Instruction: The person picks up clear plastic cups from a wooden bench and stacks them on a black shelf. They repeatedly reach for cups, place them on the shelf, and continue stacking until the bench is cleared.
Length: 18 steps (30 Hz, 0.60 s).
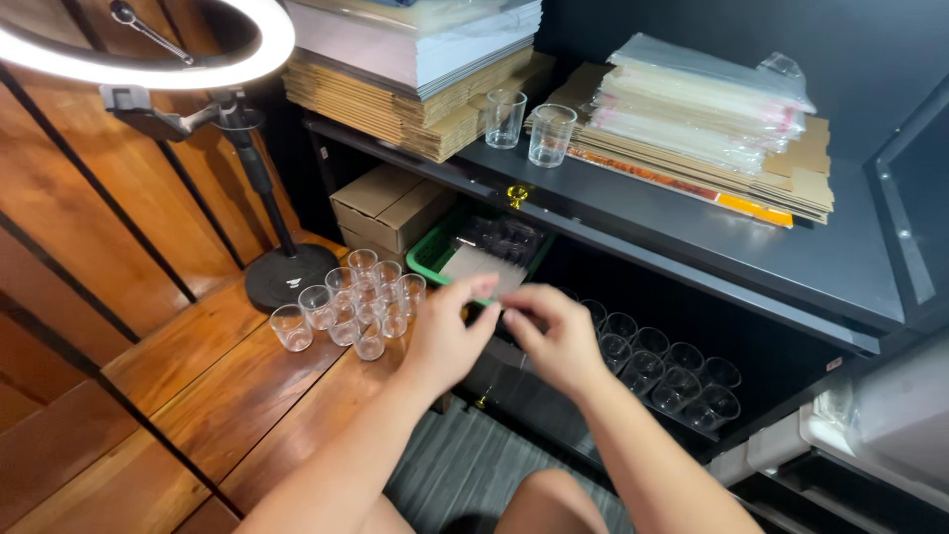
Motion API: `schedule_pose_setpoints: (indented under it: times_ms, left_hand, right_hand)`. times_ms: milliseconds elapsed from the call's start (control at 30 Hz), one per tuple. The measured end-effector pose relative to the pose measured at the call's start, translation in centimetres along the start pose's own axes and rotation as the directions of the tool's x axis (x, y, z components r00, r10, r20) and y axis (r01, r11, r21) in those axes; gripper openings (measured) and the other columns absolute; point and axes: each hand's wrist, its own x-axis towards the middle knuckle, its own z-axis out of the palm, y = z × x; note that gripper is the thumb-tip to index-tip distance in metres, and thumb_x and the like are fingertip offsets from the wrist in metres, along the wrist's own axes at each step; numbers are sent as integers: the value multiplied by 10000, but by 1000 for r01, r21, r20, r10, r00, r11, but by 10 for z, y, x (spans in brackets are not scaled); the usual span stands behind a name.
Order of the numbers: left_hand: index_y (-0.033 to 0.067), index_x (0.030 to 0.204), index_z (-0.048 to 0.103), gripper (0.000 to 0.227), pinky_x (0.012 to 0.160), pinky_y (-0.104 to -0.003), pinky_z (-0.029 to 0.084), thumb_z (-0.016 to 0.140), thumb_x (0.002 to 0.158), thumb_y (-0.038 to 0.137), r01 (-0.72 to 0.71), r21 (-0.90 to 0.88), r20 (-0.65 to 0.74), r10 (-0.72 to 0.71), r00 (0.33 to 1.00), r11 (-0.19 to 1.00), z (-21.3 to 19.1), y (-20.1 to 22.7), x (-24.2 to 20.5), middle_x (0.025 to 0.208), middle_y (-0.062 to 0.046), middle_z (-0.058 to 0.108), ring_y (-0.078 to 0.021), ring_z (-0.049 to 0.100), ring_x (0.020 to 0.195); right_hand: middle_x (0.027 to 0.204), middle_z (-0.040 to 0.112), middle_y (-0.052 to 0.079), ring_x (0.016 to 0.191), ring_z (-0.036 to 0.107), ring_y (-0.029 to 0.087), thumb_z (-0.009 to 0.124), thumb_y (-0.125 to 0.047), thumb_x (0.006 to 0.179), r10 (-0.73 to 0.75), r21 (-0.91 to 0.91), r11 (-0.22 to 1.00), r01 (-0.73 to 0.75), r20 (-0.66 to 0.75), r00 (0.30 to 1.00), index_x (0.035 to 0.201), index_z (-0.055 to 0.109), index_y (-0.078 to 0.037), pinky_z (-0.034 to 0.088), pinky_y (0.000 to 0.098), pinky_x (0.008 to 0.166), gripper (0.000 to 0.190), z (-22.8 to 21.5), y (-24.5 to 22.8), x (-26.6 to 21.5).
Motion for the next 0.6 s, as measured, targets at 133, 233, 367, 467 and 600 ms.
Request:
schedule_pose_setpoints:
  times_ms: [133,233,367,467,600]
  left_hand:
    - [146,1144,776,317,931,-391,585,790,828,168,100,-29,52,-98,994,995,5,-32,-76,1001,-80,797,-262,768,987]
    - [117,1188,740,340,900,-286,609,757,858,194,260,-92,127,-247,961,961,21,-74,-131,1112,-29,799,-143,773,946]
    - [187,1145,770,304,874,-250,600,736,845,219,459,0,196,-450,871,889,39,-116,-182,1094,53,812,-97,778,912]
    - [203,1139,777,293,896,-238,596,723,852,234,561,51,237,-556,797,826,43,-128,-200,1089,73,819,-83,772,931]
    - [187,1117,777,258,912,-230,610,707,871,221,657,46,279,-641,715,753,47,-134,-208,1034,52,834,-89,791,976]
  right_hand:
    - [934,806,90,897,776,244,797,-83,835,64,93,993,-74,114,991,1019,834,-131,627,358,783,193,40,32,-58]
    - [998,801,14,892,743,128,738,-148,901,71,57,994,-89,260,963,1026,801,-132,592,264,798,141,65,65,-103]
    - [921,799,-3,807,734,112,742,-145,890,124,60,987,-152,327,937,1000,820,-150,577,257,754,134,90,89,-146]
    - [920,803,-9,804,741,111,742,-186,894,152,28,984,-173,362,920,995,816,-162,594,254,772,128,102,100,-166]
    - [904,804,-27,795,737,114,741,-196,876,225,-51,973,-223,385,895,967,816,-183,584,255,773,119,111,117,-180]
